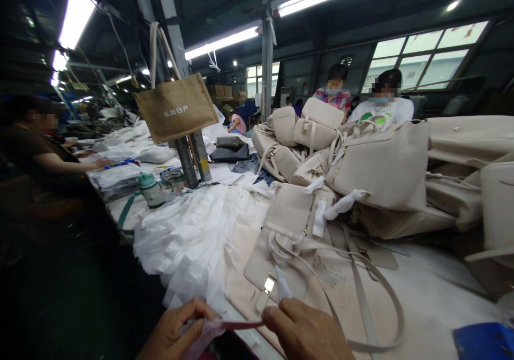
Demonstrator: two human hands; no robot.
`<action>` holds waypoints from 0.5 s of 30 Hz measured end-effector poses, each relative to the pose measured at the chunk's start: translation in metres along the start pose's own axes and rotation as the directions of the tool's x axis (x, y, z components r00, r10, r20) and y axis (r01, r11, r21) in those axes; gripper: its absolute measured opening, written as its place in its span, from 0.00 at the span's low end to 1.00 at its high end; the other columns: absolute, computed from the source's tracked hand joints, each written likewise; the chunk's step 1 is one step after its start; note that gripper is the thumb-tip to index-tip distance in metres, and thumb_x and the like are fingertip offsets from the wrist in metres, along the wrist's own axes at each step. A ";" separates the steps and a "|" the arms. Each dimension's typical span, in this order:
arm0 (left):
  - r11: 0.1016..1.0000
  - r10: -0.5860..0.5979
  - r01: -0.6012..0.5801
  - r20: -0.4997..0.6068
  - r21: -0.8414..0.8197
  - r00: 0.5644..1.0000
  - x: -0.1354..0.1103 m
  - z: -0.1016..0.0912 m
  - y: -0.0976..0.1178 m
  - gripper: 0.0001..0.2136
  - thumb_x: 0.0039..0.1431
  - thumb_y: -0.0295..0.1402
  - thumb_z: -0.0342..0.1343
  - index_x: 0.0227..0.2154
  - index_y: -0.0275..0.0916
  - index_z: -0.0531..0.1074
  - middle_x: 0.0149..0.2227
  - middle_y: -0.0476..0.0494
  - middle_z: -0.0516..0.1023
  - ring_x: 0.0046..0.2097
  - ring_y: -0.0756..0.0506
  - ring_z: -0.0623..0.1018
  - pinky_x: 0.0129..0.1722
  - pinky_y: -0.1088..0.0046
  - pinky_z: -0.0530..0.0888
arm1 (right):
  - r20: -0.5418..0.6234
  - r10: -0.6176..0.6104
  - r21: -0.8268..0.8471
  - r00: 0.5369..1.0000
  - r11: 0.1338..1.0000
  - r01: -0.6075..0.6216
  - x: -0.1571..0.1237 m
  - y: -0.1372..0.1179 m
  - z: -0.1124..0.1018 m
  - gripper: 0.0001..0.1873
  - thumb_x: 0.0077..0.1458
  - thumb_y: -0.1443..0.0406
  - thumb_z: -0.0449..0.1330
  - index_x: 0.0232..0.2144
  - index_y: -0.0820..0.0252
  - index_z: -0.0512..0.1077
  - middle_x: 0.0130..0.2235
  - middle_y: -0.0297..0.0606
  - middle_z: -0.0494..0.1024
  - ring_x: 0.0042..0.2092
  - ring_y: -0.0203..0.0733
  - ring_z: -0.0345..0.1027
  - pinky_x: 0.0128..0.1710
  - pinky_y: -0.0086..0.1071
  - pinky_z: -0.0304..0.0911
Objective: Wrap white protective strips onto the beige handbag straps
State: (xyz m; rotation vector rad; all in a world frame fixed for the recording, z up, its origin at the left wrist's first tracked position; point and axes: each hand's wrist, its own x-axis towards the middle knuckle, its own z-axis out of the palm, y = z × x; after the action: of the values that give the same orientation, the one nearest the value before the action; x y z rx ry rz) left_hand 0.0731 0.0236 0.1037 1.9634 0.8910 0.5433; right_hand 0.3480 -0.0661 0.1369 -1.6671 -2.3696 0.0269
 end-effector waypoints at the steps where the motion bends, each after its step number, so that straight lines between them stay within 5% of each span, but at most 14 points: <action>1: 1.000 -0.011 0.011 -0.002 -0.009 1.000 0.000 0.001 0.003 0.13 0.65 0.41 0.46 0.35 0.39 0.72 0.31 0.46 0.78 0.34 0.47 0.77 0.35 0.76 0.71 | 0.009 0.009 0.025 1.000 1.000 -0.009 0.000 -0.001 0.002 0.10 0.57 0.70 0.57 0.38 0.48 0.68 0.31 0.29 0.75 0.29 0.38 0.73 0.25 0.26 0.61; 4: 1.000 -0.010 0.010 -0.006 -0.017 1.000 -0.001 0.005 0.003 0.12 0.65 0.40 0.45 0.34 0.40 0.70 0.33 0.45 0.78 0.36 0.46 0.77 0.37 0.75 0.72 | 0.022 0.038 0.127 0.999 0.991 -0.040 -0.002 -0.003 0.008 0.05 0.60 0.68 0.56 0.37 0.51 0.68 0.31 0.29 0.77 0.31 0.37 0.74 0.28 0.25 0.64; 9: 0.979 0.193 -0.193 0.012 0.066 0.981 -0.001 0.013 -0.012 0.12 0.66 0.37 0.40 0.38 0.41 0.67 0.39 0.42 0.78 0.42 0.44 0.77 0.40 0.73 0.73 | 0.103 0.061 0.201 0.993 0.976 -0.081 -0.007 -0.008 0.017 0.05 0.58 0.70 0.58 0.32 0.53 0.69 0.30 0.28 0.78 0.29 0.35 0.75 0.26 0.24 0.61; 13: 0.913 0.381 -0.372 -0.022 0.169 0.924 0.002 0.029 -0.014 0.11 0.67 0.35 0.40 0.38 0.43 0.67 0.39 0.46 0.79 0.42 0.46 0.77 0.51 0.69 0.69 | 0.072 0.073 0.287 0.995 0.954 -0.091 0.002 -0.032 0.036 0.07 0.53 0.70 0.62 0.32 0.55 0.68 0.29 0.28 0.79 0.29 0.34 0.74 0.25 0.23 0.58; 15: 0.883 0.413 -0.395 -0.020 0.251 0.910 0.004 0.040 -0.016 0.12 0.67 0.36 0.39 0.36 0.42 0.68 0.34 0.46 0.79 0.38 0.46 0.78 0.47 0.71 0.72 | 0.048 0.069 0.297 0.996 0.951 -0.080 0.009 -0.048 0.053 0.10 0.50 0.71 0.64 0.33 0.57 0.66 0.30 0.29 0.80 0.29 0.35 0.74 0.24 0.24 0.56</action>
State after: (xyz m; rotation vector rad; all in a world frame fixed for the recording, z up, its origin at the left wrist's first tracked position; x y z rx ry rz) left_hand 0.0959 0.0104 0.0695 2.3888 0.6082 0.7794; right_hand 0.2894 -0.0679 0.0947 -1.6182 -2.1934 0.4130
